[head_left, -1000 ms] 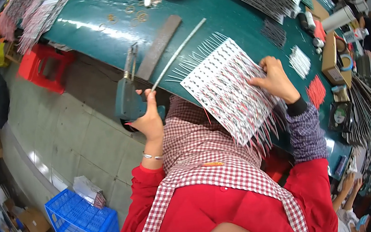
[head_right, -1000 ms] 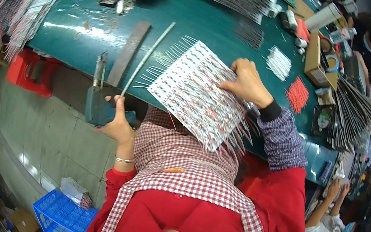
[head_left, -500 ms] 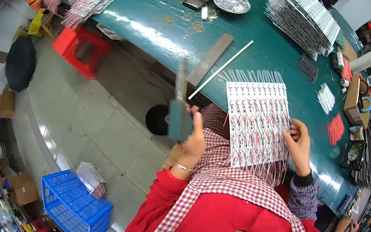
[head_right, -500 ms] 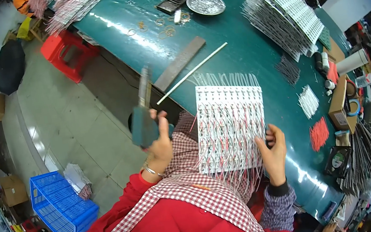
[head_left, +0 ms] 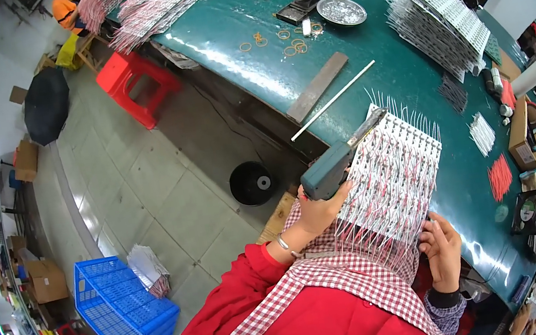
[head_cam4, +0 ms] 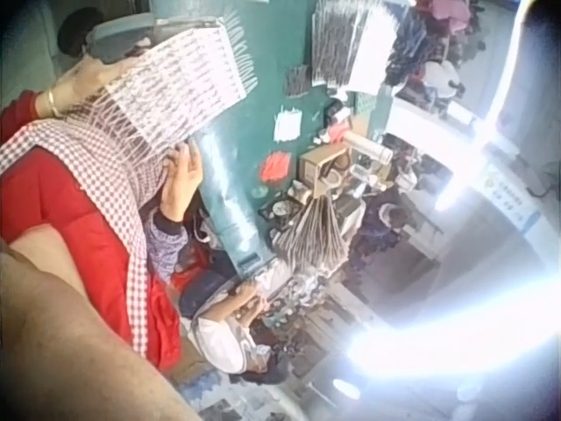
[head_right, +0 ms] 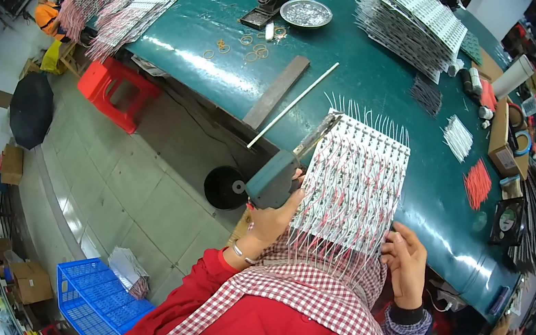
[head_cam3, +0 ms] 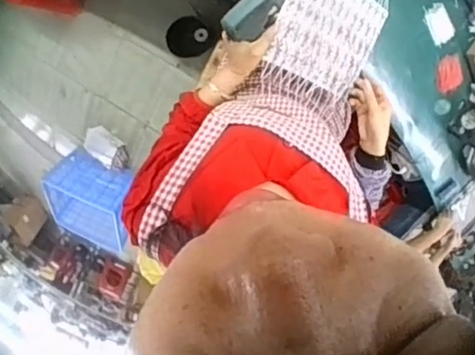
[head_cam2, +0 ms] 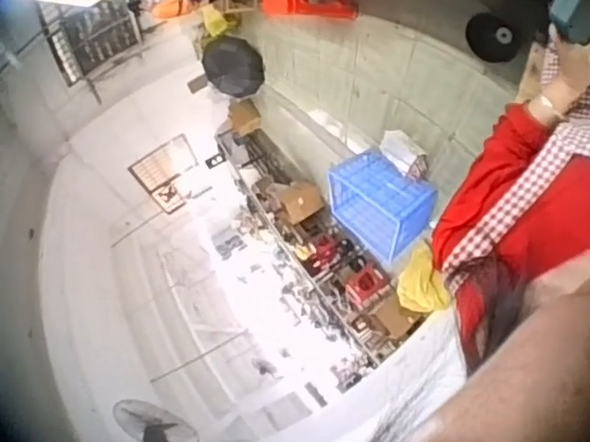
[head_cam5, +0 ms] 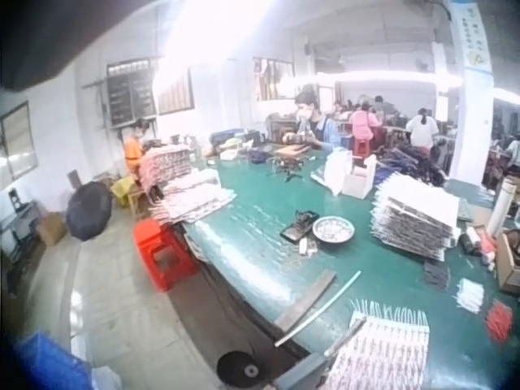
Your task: The person assembles small electronic components onto circuit boards by hand, soldering wires to the boards with a soldering iron.
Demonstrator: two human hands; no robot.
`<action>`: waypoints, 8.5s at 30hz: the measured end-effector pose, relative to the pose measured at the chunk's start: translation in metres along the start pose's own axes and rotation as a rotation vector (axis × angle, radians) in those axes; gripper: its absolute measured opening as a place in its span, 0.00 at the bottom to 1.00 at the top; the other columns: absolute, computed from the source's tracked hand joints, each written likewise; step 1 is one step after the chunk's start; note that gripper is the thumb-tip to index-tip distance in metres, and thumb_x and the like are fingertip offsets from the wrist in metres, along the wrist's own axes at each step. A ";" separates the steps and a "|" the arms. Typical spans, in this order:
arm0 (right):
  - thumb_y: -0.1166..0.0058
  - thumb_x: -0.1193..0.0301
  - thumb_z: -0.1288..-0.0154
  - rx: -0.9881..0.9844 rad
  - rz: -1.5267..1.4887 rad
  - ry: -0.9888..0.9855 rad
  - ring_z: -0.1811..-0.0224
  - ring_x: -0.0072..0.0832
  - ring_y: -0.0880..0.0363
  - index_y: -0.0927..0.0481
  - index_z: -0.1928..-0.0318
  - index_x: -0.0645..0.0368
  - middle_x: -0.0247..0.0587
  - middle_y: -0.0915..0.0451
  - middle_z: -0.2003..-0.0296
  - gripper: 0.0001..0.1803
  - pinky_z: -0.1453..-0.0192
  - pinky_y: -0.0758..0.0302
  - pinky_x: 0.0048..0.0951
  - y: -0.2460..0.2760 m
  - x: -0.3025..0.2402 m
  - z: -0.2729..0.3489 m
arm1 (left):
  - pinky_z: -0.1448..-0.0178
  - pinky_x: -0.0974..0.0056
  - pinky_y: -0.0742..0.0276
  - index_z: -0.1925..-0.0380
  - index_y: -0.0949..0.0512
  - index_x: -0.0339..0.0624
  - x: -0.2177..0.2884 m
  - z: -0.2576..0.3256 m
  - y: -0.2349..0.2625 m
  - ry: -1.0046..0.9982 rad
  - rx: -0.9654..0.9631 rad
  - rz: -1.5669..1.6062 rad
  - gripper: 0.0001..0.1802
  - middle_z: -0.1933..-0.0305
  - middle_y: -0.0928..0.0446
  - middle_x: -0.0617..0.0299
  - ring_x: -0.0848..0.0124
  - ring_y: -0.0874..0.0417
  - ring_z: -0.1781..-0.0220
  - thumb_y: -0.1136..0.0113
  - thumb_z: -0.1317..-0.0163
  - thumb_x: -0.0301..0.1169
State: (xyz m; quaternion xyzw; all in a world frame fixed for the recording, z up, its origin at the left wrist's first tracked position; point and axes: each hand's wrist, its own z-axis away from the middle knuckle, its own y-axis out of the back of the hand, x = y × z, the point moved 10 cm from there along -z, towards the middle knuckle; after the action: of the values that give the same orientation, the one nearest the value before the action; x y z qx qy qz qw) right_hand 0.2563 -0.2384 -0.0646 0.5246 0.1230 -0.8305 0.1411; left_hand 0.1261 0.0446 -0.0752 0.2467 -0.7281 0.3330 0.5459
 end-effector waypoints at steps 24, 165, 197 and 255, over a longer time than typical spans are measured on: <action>0.43 0.81 0.37 -0.198 -0.228 0.085 0.50 0.29 0.20 0.29 0.41 0.70 0.45 0.20 0.49 0.24 0.42 0.25 0.31 -0.016 0.000 0.014 | 0.44 0.70 0.27 0.49 0.23 0.36 0.042 0.004 0.009 -0.011 -0.078 0.170 0.17 0.49 0.19 0.64 0.78 0.21 0.47 0.38 0.37 0.25; 0.53 0.74 0.42 -1.007 0.973 1.850 0.55 0.40 0.25 0.26 0.65 0.62 0.45 0.26 0.63 0.06 0.52 0.24 0.35 -0.577 -0.123 -0.213 | 0.56 0.63 0.20 0.48 0.32 0.33 0.076 -0.008 0.230 -0.269 1.175 -0.048 0.21 0.50 0.26 0.57 0.68 0.23 0.54 0.44 0.42 0.11; 0.54 0.89 0.48 0.434 1.367 1.484 0.49 0.47 0.26 0.28 0.43 0.64 0.52 0.22 0.54 0.28 0.44 0.28 0.40 -0.062 -0.318 -0.181 | 0.53 0.63 0.22 0.50 0.30 0.30 0.087 -0.048 0.101 -0.115 0.649 0.002 0.16 0.47 0.27 0.55 0.67 0.23 0.52 0.46 0.38 0.13; 0.48 0.74 0.45 -1.225 1.360 1.652 0.56 0.34 0.28 0.26 0.60 0.69 0.42 0.28 0.62 0.13 0.52 0.25 0.30 -0.247 -0.116 -0.069 | 0.49 0.65 0.23 0.53 0.26 0.29 0.063 0.012 0.126 -0.208 0.915 -0.314 0.15 0.55 0.23 0.58 0.70 0.21 0.53 0.38 0.39 0.19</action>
State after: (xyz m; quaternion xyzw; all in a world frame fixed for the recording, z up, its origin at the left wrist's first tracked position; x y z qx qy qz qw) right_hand 0.2720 0.0284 0.0255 0.6968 0.2464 0.1874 0.6471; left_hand 0.0104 0.1186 -0.0441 0.5997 -0.5119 0.5061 0.3496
